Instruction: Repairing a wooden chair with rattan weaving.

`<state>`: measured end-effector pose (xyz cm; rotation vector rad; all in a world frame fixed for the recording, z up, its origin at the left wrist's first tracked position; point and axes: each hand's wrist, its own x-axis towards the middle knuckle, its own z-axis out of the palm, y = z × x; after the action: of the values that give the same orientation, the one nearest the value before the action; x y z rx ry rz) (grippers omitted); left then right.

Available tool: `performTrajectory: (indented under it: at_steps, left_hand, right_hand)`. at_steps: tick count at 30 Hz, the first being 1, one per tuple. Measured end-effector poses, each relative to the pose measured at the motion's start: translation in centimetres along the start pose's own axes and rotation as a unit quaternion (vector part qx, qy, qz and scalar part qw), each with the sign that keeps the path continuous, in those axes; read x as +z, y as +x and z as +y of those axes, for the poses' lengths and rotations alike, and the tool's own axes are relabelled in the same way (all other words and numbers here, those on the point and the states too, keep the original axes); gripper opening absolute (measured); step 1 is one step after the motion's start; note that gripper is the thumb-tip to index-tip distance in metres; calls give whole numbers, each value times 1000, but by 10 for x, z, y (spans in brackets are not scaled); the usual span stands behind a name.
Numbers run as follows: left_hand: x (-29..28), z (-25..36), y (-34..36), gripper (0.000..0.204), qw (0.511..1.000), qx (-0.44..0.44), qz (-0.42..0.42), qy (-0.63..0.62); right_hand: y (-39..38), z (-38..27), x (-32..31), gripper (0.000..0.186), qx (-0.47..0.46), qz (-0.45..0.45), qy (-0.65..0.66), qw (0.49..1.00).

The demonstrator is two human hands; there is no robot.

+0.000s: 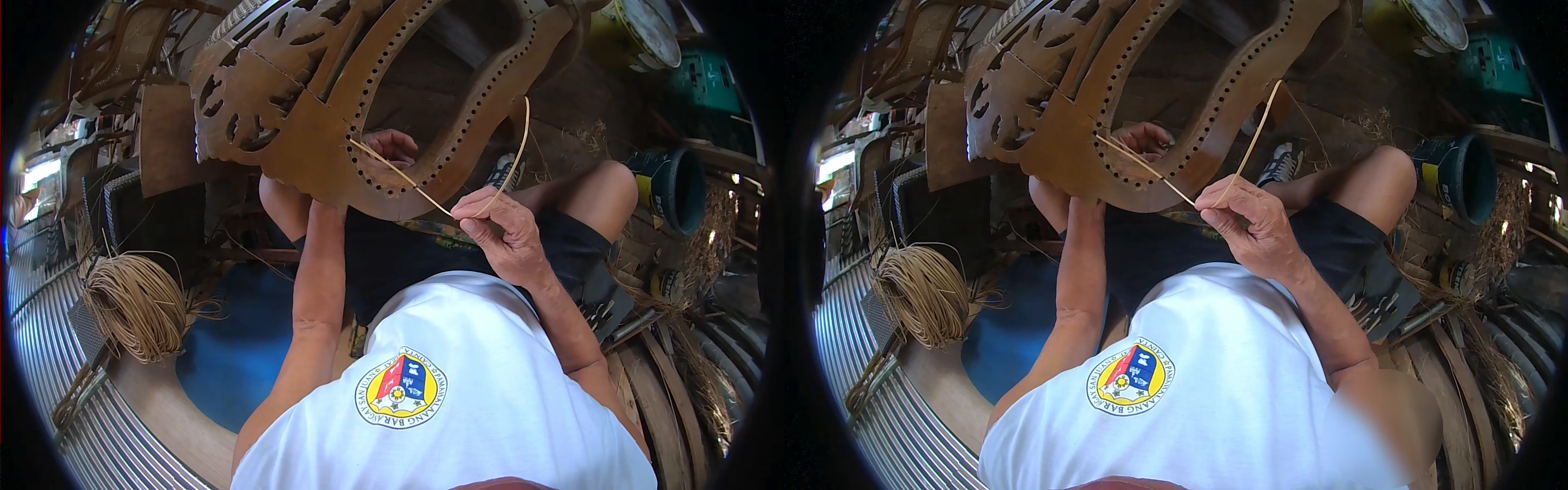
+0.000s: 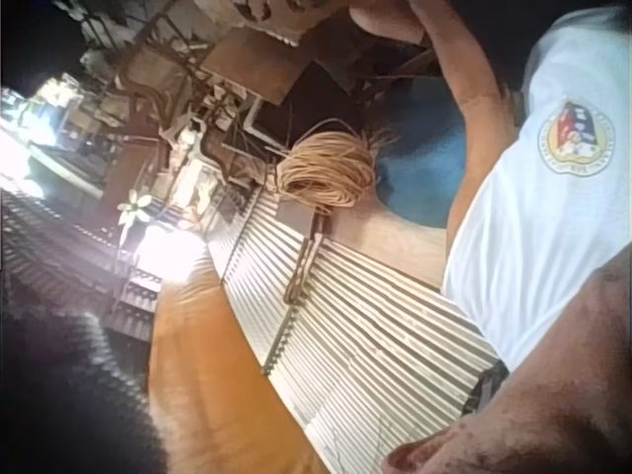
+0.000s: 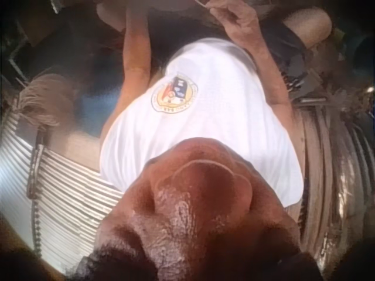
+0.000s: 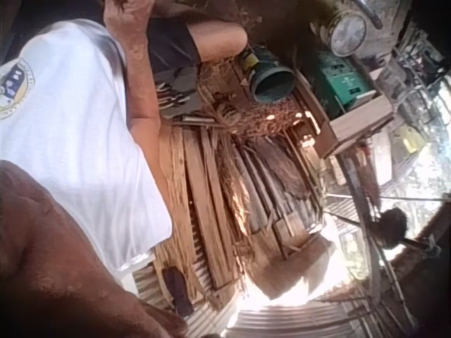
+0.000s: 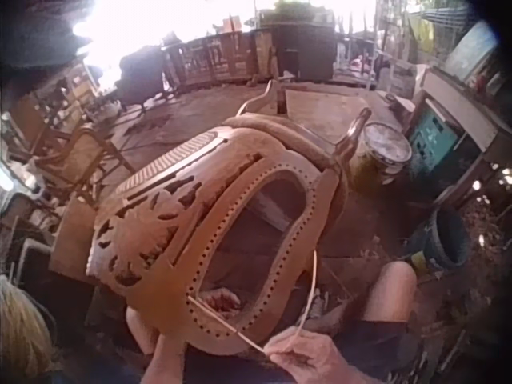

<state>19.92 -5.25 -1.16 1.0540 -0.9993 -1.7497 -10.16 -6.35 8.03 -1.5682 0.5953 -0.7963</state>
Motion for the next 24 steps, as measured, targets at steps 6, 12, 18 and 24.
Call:
performTrajectory:
  at_steps: [6, 12, 18, 24]
  left_hand:
    - [5, 8, -22, 100, 987, -5, 44, -152]
    - [5, -2, -8, 79, 982, 18, 2, -187]
    - [-2, -9, -11, 69, 969, -6, -2, -245]
    - [-1, -15, -14, 81, 987, -26, 54, -151]
  right_hand:
    - [0, 1, -1, 10, 23, 0, 7, 1000]
    - [0, 2, 0, 10, 10, 0, 1, 1000]
    - [-1, 0, 0, 10, 13, 4, 4, 1000]
    - [0, 2, 0, 16, -8, -6, 16, 1000]
